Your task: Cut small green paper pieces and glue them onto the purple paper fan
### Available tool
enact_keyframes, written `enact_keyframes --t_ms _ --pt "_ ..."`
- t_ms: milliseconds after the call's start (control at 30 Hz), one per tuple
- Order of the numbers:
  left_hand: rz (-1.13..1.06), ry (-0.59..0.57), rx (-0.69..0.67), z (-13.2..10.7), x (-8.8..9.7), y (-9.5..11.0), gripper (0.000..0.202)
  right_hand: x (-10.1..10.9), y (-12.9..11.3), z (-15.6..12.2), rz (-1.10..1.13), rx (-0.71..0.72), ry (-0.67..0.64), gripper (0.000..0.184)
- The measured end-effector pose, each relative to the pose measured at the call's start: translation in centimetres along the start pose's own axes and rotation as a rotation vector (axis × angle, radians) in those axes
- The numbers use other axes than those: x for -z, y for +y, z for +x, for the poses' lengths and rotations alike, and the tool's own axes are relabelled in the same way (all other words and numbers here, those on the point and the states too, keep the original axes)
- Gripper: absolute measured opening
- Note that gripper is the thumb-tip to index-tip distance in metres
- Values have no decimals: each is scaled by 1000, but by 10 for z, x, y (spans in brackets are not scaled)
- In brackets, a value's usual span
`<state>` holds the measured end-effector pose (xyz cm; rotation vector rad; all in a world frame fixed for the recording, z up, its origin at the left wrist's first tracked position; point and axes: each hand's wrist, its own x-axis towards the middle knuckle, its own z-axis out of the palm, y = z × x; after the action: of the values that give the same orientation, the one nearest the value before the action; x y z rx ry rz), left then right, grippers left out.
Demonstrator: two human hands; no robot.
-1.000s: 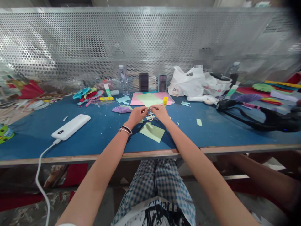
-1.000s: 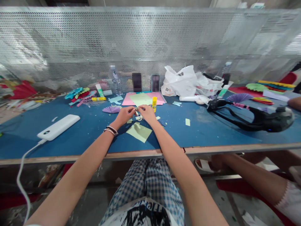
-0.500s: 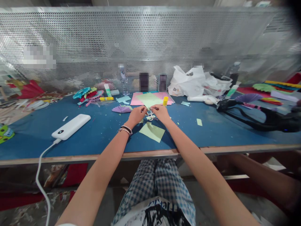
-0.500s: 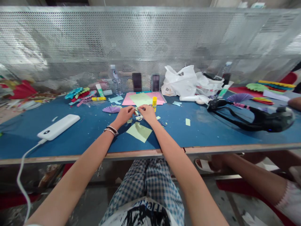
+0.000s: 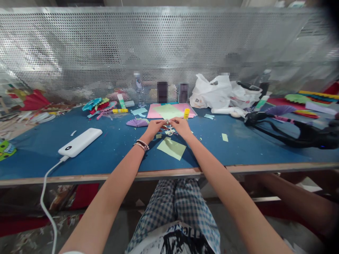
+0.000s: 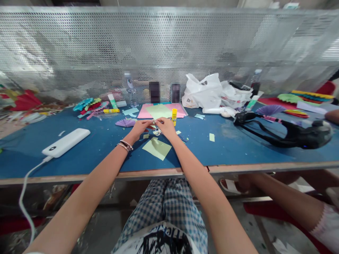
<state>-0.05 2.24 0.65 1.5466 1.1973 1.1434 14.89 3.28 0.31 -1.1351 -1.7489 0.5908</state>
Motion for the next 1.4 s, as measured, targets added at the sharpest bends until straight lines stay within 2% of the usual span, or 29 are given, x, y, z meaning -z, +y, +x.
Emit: enact_keyframes --t_ms 100,200,367,667,1033,1200,1400 --pt "-66 23 60 -1 3 0 40 -1 0 -2 -5 146 58 15" --pt "-94 40 114 0 8 0 38 -1 -2 -3 -59 315 78 24" --pt "-73 16 151 2 9 -1 30 1 -1 -4 -133 395 40 15" --pt "-71 -103 168 1 7 0 28 0 8 1 -125 349 37 10" --pt "-94 -124 153 -1 7 2 29 0 8 0 -154 297 50 10" --pt "-139 -145 157 -1 7 2 30 1 7 0 -99 332 45 12" --pt "-201 -177 204 0 8 0 30 3 3 0 -117 318 60 9"
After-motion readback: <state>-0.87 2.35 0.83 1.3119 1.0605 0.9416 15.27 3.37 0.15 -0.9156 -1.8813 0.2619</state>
